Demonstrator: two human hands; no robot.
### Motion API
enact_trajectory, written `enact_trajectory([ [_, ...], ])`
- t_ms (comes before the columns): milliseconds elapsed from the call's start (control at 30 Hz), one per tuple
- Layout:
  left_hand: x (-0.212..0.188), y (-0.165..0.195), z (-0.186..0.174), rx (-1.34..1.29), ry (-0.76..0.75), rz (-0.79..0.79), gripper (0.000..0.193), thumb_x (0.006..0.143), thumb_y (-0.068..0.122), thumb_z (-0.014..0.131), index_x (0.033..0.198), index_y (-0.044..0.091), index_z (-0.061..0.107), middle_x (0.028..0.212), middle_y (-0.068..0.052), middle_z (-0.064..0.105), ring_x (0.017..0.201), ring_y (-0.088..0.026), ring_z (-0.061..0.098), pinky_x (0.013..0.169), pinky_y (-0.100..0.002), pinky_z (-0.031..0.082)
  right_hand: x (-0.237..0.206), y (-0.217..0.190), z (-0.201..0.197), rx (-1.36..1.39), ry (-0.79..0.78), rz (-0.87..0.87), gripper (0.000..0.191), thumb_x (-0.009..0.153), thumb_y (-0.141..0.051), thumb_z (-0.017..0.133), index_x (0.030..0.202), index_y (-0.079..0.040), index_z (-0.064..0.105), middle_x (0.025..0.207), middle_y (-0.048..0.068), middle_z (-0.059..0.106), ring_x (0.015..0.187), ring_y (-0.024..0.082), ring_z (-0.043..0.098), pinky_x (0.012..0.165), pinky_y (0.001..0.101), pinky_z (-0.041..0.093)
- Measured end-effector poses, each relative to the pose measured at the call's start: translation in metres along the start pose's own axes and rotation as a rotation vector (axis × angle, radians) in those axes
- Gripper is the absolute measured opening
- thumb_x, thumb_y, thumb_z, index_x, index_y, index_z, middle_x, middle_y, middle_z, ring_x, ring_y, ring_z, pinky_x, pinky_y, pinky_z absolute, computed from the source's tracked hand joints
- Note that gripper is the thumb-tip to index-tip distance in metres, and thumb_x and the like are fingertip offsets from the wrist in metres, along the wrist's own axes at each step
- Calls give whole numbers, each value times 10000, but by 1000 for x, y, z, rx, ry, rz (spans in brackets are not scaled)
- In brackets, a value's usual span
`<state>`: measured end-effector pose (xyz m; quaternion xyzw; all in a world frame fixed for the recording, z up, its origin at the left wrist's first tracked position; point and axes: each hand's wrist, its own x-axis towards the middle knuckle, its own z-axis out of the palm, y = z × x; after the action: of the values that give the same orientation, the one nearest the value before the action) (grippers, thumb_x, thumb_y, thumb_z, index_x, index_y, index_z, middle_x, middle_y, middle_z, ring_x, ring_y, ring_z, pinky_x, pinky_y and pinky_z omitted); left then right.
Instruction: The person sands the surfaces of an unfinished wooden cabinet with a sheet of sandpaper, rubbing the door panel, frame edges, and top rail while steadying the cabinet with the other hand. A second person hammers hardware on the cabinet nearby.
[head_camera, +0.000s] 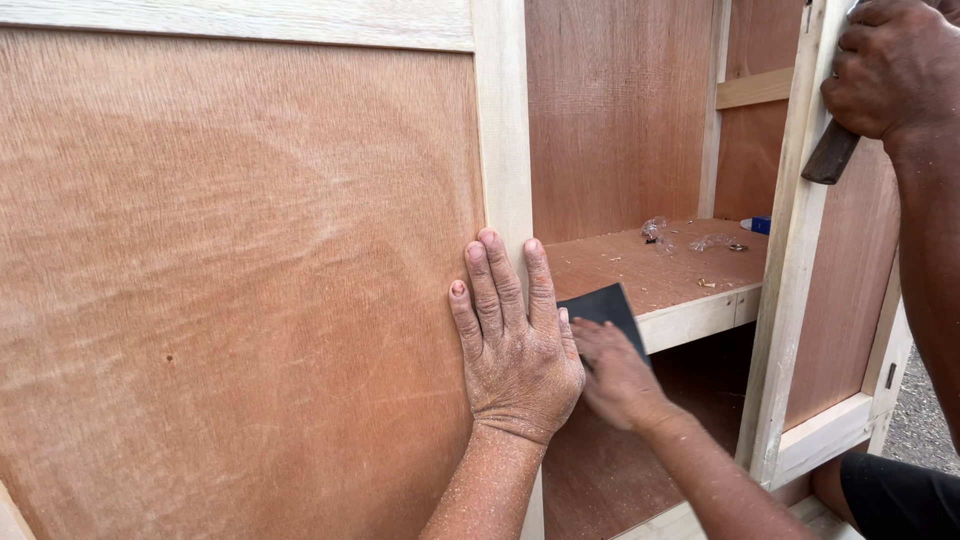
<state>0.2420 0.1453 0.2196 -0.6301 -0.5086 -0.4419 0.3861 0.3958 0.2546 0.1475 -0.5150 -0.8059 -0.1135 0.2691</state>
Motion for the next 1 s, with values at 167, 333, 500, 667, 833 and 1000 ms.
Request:
enact_trajectory([
  [167,1,2,-1,53,20,6,710,1029,333,424,1630,11,227,1686,-317,49,1583,-431,12,1256,-568,-42,-10,60,-31,48,87,241,444,1046,-365,420,1486,-356,477,1635,-74,366,1552,214,210,1275,485,70],
  [333,-1,2,4,-23,39,1,720,1019,332,430,1628,0,235,1683,-320,52,1580,-441,7,1255,-577,-41,-16,-24,21,70,216,16,604,980,-324,510,1553,-209,357,1642,33,292,1540,244,113,1236,514,19],
  [500,-3,0,4,-49,15,6,749,996,331,461,1615,-25,235,1683,-326,47,1578,-445,3,1252,-575,-37,-14,-48,20,396,262,75,703,952,-344,581,1563,-163,283,1644,38,259,1547,238,124,1250,480,50],
  [667,-1,1,-4,-42,11,5,747,1011,336,463,1628,-14,228,1702,-294,57,1597,-417,20,1282,-526,-24,-31,-54,-27,571,197,346,488,1068,-282,419,1532,-141,473,1616,112,423,1520,294,289,1227,477,193],
  [833,-10,-17,-32,-312,-35,80,718,1051,323,433,1655,-16,243,1741,-269,150,1644,-377,81,1336,-497,22,-94,-162,-2,1227,556,55,643,1041,-336,439,1600,-74,259,1689,103,320,1532,263,334,1207,390,318],
  [1000,3,-61,-98,-247,168,18,636,1051,345,465,1603,49,352,1721,-228,165,1618,-368,51,1317,-545,-28,-59,-176,-18,391,722,-81,657,1040,-333,499,1602,-84,268,1703,180,159,1570,385,76,1250,497,98],
])
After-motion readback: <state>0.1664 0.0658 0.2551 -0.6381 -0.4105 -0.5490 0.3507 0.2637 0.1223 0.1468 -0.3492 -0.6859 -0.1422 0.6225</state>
